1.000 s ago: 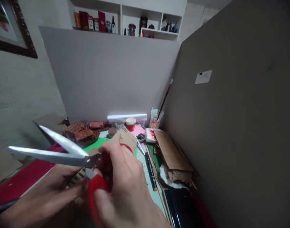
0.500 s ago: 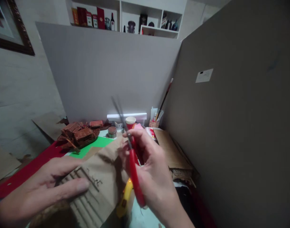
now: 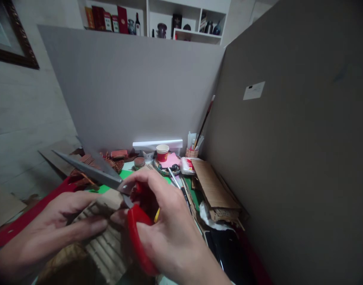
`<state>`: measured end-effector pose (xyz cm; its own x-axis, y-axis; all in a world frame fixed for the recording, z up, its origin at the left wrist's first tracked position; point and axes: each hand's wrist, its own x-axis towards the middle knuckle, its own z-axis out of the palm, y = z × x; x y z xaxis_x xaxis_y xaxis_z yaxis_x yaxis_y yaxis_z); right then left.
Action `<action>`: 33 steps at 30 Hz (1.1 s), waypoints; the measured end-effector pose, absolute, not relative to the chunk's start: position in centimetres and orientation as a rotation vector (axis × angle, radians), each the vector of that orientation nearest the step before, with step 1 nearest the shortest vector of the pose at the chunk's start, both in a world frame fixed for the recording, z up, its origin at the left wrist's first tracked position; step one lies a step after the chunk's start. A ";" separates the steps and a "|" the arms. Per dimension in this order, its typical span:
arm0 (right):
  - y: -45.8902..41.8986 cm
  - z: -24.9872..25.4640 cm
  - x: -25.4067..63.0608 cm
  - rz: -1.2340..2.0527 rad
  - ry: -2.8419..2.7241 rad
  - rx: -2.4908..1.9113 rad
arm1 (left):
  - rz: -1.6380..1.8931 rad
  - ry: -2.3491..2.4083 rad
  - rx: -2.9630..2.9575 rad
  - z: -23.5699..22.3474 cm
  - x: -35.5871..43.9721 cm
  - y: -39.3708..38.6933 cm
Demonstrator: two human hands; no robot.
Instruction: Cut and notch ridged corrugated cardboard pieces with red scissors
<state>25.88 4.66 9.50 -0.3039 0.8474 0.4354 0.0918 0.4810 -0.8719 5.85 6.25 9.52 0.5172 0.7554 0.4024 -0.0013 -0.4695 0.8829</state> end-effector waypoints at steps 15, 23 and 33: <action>4.1 9.1 24.6 0.868 -1.638 -0.711 | 0.913 0.815 2.026 8.8 4.7 6.1; 4.3 9.3 24.8 0.915 -1.577 -0.725 | 0.875 0.814 2.174 8.8 4.4 6.4; 6.2 10.1 28.6 0.624 -1.369 -0.900 | 0.798 0.829 1.974 9.1 4.3 5.6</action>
